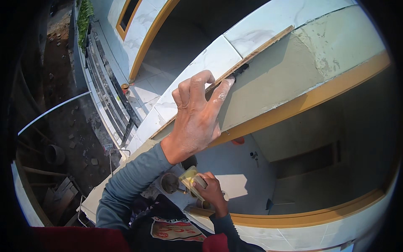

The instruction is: The person sands the edge of a window frame and then applies plaster using a trowel and a hawk.

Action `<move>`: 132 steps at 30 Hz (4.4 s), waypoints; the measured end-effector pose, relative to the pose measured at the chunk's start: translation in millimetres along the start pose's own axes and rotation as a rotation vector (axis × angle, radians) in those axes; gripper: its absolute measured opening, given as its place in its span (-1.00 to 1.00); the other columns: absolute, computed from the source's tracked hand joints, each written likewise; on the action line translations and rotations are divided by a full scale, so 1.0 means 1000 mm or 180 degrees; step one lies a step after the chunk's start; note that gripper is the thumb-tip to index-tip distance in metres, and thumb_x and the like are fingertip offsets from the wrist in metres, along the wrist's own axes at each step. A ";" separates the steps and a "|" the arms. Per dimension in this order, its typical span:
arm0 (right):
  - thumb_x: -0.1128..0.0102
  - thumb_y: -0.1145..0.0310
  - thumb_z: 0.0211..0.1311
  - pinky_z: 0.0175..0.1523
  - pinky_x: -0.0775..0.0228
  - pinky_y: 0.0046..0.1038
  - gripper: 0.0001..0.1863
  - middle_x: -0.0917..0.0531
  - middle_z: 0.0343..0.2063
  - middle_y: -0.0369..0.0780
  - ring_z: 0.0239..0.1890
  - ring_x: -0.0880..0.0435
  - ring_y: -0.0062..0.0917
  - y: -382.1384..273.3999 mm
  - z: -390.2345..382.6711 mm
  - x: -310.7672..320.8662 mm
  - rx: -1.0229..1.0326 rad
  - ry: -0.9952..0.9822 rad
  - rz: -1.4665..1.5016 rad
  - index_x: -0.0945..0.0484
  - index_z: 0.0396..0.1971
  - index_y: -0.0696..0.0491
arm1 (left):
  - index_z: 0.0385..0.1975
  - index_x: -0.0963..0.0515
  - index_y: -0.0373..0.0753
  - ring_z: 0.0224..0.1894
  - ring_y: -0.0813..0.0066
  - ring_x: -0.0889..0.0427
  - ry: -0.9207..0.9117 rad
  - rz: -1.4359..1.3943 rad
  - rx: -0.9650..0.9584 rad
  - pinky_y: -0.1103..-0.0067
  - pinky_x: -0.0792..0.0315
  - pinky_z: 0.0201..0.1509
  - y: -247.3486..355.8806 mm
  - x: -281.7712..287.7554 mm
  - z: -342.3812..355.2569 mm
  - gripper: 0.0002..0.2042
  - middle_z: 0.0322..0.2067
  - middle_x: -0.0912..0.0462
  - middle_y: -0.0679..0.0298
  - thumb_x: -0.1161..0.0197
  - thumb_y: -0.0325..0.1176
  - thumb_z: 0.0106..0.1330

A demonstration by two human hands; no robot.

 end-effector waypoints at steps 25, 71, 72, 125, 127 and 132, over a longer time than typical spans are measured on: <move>-0.33 0.53 0.05 0.01 -0.43 -0.24 -0.63 -0.60 -0.16 -0.10 -0.10 -0.58 -0.18 -0.109 0.039 -0.047 0.1871 -0.0130 0.0295 -0.63 -0.07 0.16 | -0.25 -0.58 -0.25 -0.40 0.61 -0.48 -0.1157 -0.0906 -0.0039 0.60 -0.37 -0.30 -0.050 0.105 0.035 -0.82 -0.45 -0.57 0.30 -0.19 -0.26 0.42; -0.30 0.22 0.23 0.16 -0.39 -0.24 -0.61 -0.57 -0.11 -0.05 0.03 -0.53 -0.17 0.181 -0.090 -0.176 -0.0537 0.0259 0.0916 -0.59 -0.07 0.20 | -0.36 -0.64 -0.38 -0.37 0.39 -0.66 -0.3589 -0.0096 0.2156 0.54 -0.49 -0.21 0.021 -0.038 -0.306 -0.97 -0.40 -0.70 0.12 -0.32 -0.58 0.24; -0.31 0.23 0.21 0.15 -0.41 -0.23 -0.62 -0.59 -0.13 -0.02 0.02 -0.55 -0.14 0.212 -0.099 -0.185 -0.0880 0.0211 0.0807 -0.60 -0.10 0.21 | -0.35 -0.66 -0.38 -0.36 0.34 -0.69 -0.3729 -0.0227 0.2188 0.52 -0.50 -0.21 0.012 -0.066 -0.334 -0.96 -0.38 -0.71 0.09 -0.32 -0.58 0.23; -0.18 0.10 0.25 0.03 -0.49 -0.20 -0.57 -0.72 -0.30 0.10 -0.16 -0.72 -0.08 0.670 -0.033 -0.566 -0.3109 -0.1656 0.2477 -0.63 -0.28 0.26 | -0.36 -0.57 -0.29 -0.20 0.02 -0.61 -0.4669 0.1065 0.2274 0.25 -0.52 -0.13 -0.162 -0.376 -0.904 -0.93 -0.34 -0.60 0.04 -0.27 -0.44 0.26; -0.31 0.10 0.22 -0.16 -0.51 -0.23 -0.54 -0.71 -0.34 0.11 -0.21 -0.72 -0.08 0.638 -0.046 -0.594 -0.3011 -0.1657 0.2102 -0.64 -0.35 0.30 | -0.33 -0.59 -0.28 -0.21 0.01 -0.62 -0.4910 0.1582 0.2804 0.24 -0.53 -0.14 -0.183 -0.346 -0.902 -0.88 -0.35 -0.61 0.03 -0.30 -0.38 0.26; -0.32 0.29 0.12 -0.23 -0.56 -0.24 -0.64 -0.67 -0.40 0.05 -0.34 -0.69 -0.16 0.631 -0.072 -0.661 -0.1517 -0.1733 0.1107 -0.59 -0.25 0.31 | -0.37 -0.58 -0.28 -0.26 -0.04 -0.66 -0.4979 0.1945 0.3227 0.15 -0.51 -0.21 -0.209 -0.327 -0.923 -0.87 -0.39 -0.64 0.02 -0.26 -0.35 0.29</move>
Point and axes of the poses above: each hand's wrist, its own z-axis towards the middle knuckle, its own x-axis out of the back of the hand, y = z × x, the point moved 3 cm from there along z, towards the middle knuckle
